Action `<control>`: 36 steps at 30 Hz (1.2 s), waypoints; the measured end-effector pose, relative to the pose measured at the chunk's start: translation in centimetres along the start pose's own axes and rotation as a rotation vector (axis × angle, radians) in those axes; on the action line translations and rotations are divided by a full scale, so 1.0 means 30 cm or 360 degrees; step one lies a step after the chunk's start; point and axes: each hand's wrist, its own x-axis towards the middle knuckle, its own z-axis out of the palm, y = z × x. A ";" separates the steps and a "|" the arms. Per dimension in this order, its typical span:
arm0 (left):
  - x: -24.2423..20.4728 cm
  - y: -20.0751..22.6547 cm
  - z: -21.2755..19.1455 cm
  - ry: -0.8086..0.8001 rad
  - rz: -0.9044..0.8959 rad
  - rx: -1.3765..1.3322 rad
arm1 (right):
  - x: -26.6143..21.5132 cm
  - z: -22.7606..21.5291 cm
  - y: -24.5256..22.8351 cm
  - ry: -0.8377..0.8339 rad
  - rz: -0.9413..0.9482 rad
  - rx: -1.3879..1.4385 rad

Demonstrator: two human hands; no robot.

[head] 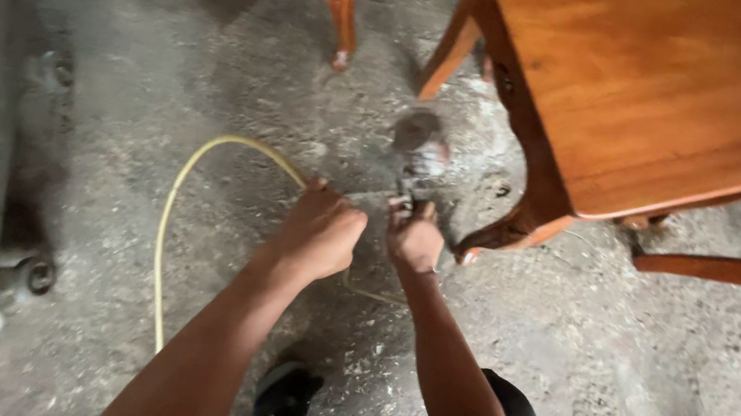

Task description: The person uses a spray gun to apply a finish to several wooden chairs, moving around to coat the legs, seats, and carved backrests.

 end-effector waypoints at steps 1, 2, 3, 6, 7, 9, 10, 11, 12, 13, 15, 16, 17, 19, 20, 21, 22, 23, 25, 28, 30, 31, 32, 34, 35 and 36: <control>-0.006 -0.006 -0.004 0.0078 0.0008 0.0084 | -0.004 -0.020 -0.011 0.0000 0.0038 0.0225; -0.013 -0.016 -0.009 0.0154 0.0017 0.0170 | -0.008 -0.033 -0.033 -0.0003 0.0078 0.0450; -0.020 -0.028 -0.016 0.0151 -0.0006 0.0169 | -0.008 -0.045 -0.058 -0.0023 0.0066 0.0455; -0.045 -0.051 -0.036 0.0129 -0.0082 0.0124 | 0.017 -0.056 -0.125 -0.0039 0.0035 0.0786; -0.055 -0.056 -0.042 0.0195 -0.0063 0.0125 | 0.033 -0.043 -0.149 -0.0065 0.0059 0.0713; -0.075 -0.058 -0.050 0.0259 -0.0058 0.0129 | 0.053 -0.008 -0.178 -0.0103 0.0074 0.0644; -0.083 -0.056 -0.049 0.0255 -0.0070 0.0116 | 0.060 0.015 -0.187 -0.0138 0.0021 0.0638; -0.088 -0.058 -0.049 0.0256 -0.0082 0.0105 | 0.071 0.039 -0.195 -0.0169 -0.0038 0.0632; -0.090 -0.063 -0.048 0.0259 -0.0098 0.0109 | 0.081 0.065 -0.203 -0.0179 -0.0050 0.0638; -0.096 -0.067 -0.042 0.0231 -0.0094 0.0119 | 0.080 0.089 -0.208 -0.0182 -0.0020 0.0599; -0.109 -0.085 -0.032 0.0201 -0.0098 0.0130 | 0.079 0.131 -0.216 -0.0192 0.0005 0.0563; -0.112 -0.093 -0.026 0.0188 -0.0106 0.0141 | 0.079 0.149 -0.221 -0.0164 -0.0043 0.0549; -0.112 -0.100 -0.020 0.0176 -0.0104 0.0151 | 0.080 0.165 -0.222 -0.0128 -0.0086 0.0533; -0.113 -0.109 -0.012 0.0217 -0.0115 0.0137 | 0.089 0.206 -0.244 -0.0158 -0.0103 0.0476; -0.112 -0.113 -0.012 0.0259 -0.0127 0.0124 | 0.098 0.223 -0.258 -0.0188 -0.0122 0.0419; -0.114 -0.115 -0.012 0.0262 -0.0124 0.0130 | 0.101 0.235 -0.271 -0.0181 -0.0123 0.0422; -0.116 -0.116 -0.016 0.0217 -0.0132 0.0170 | 0.105 0.241 -0.288 -0.0085 -0.0274 0.0341; -0.116 -0.121 -0.024 0.0173 -0.0143 0.0213 | 0.111 0.241 -0.312 0.0011 -0.0426 0.0261; -0.118 -0.126 -0.043 0.0050 -0.0247 0.0172 | 0.132 0.211 -0.369 -0.0146 -0.0361 0.0213; -0.135 -0.136 -0.092 -0.0103 -0.0401 0.0096 | 0.147 0.107 -0.462 -0.0160 -0.0392 0.0152; -0.138 -0.133 -0.129 -0.0120 -0.0449 0.0076 | 0.157 0.018 -0.510 -0.0001 -0.0497 0.0144; -0.138 -0.128 -0.147 -0.0124 -0.0470 0.0154 | 0.159 -0.026 -0.528 -0.0089 -0.0389 0.0183; -0.137 -0.125 -0.163 -0.0127 -0.0490 0.0232 | 0.159 -0.062 -0.545 -0.0177 -0.0281 0.0223; -0.128 -0.122 -0.184 -0.0104 -0.0487 0.0257 | 0.154 -0.124 -0.546 0.0028 -0.0386 0.0296; -0.125 -0.120 -0.188 -0.0087 -0.0484 0.0279 | 0.153 -0.149 -0.534 0.0227 -0.0489 0.0368; -0.124 -0.117 -0.190 -0.0078 -0.0486 0.0275 | 0.154 -0.169 -0.521 0.0229 -0.0498 0.0363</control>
